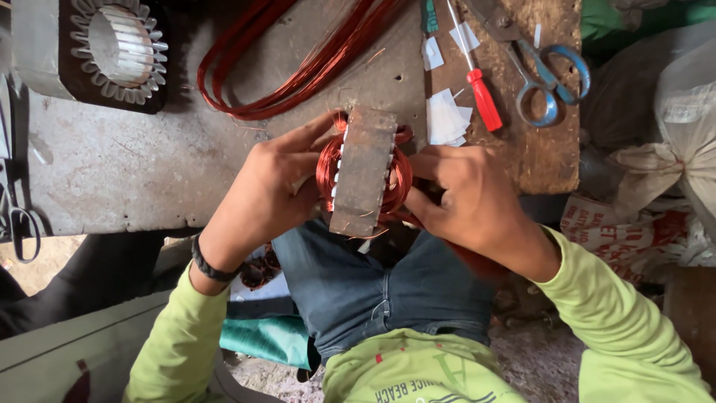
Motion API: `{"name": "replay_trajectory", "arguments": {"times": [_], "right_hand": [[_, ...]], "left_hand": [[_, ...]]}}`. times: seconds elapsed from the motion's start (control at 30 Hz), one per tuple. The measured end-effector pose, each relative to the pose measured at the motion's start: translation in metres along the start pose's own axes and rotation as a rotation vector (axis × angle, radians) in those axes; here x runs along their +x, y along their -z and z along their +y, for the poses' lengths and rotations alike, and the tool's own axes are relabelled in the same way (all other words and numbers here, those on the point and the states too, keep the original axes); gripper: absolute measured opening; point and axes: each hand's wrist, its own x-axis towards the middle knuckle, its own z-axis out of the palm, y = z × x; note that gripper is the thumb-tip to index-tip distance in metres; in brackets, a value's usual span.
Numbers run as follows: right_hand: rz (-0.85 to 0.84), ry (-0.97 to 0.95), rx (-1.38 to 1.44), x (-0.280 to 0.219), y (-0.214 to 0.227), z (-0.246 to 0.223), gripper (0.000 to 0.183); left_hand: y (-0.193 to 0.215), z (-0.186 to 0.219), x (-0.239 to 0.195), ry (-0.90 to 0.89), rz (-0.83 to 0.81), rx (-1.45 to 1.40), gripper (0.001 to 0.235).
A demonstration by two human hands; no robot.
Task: Rewinding a motor stator with copper coils and applying insulation pieces.
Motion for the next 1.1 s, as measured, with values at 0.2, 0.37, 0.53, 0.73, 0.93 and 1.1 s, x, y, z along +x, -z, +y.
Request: {"name": "replay_trajectory", "arguments": {"times": [0.2,0.37,0.53,0.73,0.93,1.1], "right_hand": [[0.129,0.133,0.070,0.000,-0.011,0.004,0.020],[0.084,0.066,0.079,-0.003,-0.010,0.007,0.014],[0.130,0.028,0.052,-0.005,-0.013,0.001,0.010],[0.061,0.065,0.068,0.000,-0.003,0.002,0.015],[0.118,0.180,0.015,-0.016,0.017,0.019,0.012],[0.369,0.107,-0.284,-0.038,0.033,0.057,0.026]], "left_hand": [[0.000,0.004,-0.001,-0.048,-0.021,0.117,0.041],[0.002,-0.008,-0.001,-0.006,-0.061,-0.015,0.034],[0.000,-0.007,-0.002,-0.017,-0.008,-0.095,0.031],[0.006,0.008,-0.010,0.080,-0.126,0.085,0.028],[0.008,0.024,-0.022,-0.098,-0.177,0.537,0.052],[-0.020,0.020,-0.029,-0.068,0.011,0.317,0.052]]}}
